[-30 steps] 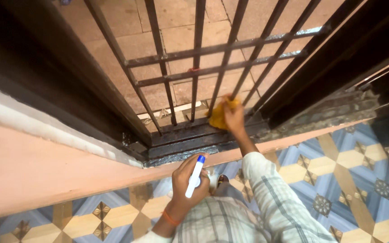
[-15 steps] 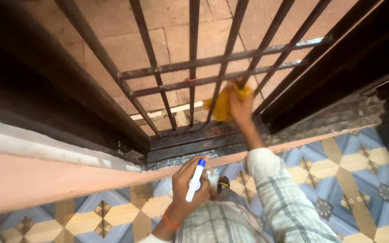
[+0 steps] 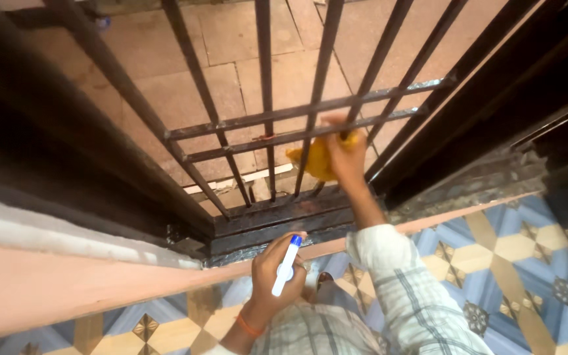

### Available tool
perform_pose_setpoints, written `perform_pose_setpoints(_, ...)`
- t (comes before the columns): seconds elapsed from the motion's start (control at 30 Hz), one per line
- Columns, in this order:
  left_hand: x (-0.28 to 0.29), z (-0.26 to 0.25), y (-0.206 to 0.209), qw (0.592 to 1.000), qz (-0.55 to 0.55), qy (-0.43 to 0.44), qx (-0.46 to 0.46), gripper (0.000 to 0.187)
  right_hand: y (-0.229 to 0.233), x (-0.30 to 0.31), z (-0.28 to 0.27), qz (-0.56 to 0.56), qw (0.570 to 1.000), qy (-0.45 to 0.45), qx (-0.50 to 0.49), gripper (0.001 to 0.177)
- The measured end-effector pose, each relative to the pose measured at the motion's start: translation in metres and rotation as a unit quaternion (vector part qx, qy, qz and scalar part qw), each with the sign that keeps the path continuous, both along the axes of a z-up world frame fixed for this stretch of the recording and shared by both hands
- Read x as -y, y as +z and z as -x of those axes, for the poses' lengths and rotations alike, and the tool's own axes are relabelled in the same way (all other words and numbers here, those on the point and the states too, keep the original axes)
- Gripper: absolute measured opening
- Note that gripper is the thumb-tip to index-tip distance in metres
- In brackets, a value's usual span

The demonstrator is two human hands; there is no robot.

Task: The person sprays cleaning liquid from a bottle onto the bottom frame and vertical rails of a black metal gate and wipes the surfaces with a cloth.

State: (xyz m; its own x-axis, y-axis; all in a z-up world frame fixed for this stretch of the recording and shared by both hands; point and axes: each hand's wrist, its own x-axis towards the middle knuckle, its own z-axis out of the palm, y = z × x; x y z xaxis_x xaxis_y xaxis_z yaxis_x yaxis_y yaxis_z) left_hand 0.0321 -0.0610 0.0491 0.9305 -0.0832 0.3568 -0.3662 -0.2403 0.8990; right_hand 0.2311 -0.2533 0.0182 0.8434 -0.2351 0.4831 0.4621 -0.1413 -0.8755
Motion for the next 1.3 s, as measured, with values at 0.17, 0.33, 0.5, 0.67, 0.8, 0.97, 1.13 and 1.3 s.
perform_pose_setpoints(0.17, 0.016, -0.014, -0.006, 1.000, 0.010, -0.016, 0.001, 0.049, -0.025, -0.004, -0.020, -0.046, 0.997, -0.038, -0.058, 0.016)
perform_pose_setpoints(0.33, 0.031, -0.024, 0.000, 1.000, 0.007, -0.001, 0.009, 0.050, -0.111, -0.010, 0.005, 0.067, 0.996, 0.004, -0.065, 0.013)
perform_pose_setpoints(0.5, 0.039, -0.032, 0.007, 1.000, 0.003, 0.007, -0.017, 0.049, -0.116, -0.009, 0.011, 0.053, 0.993, -0.008, -0.107, 0.012)
perform_pose_setpoints(0.67, 0.050, -0.051, -0.008, 0.999, 0.008, 0.039, 0.018, 0.052, -0.027, 0.004, -0.022, -0.087, 0.996, 0.017, 0.029, 0.020)
perform_pose_setpoints(0.8, 0.058, -0.054, 0.000, 0.999, -0.019, 0.048, 0.003, 0.053, -0.011, 0.011, -0.026, -0.143, 0.986, 0.085, -0.008, 0.027)
perform_pose_setpoints(0.97, 0.060, -0.074, 0.010, 0.997, 0.010, 0.073, -0.022, 0.056, -0.115, 0.006, -0.014, -0.013, 0.999, 0.035, -0.035, 0.013)
perform_pose_setpoints(1.13, 0.059, -0.083, 0.024, 0.992, -0.025, 0.036, 0.119, 0.052, -0.113, -0.001, -0.013, -0.014, 0.998, 0.002, -0.059, 0.015)
perform_pose_setpoints(1.3, 0.057, -0.091, 0.047, 0.990, -0.072, 0.038, 0.113, 0.050, -0.005, 0.013, -0.030, -0.081, 0.992, 0.079, 0.059, 0.019)
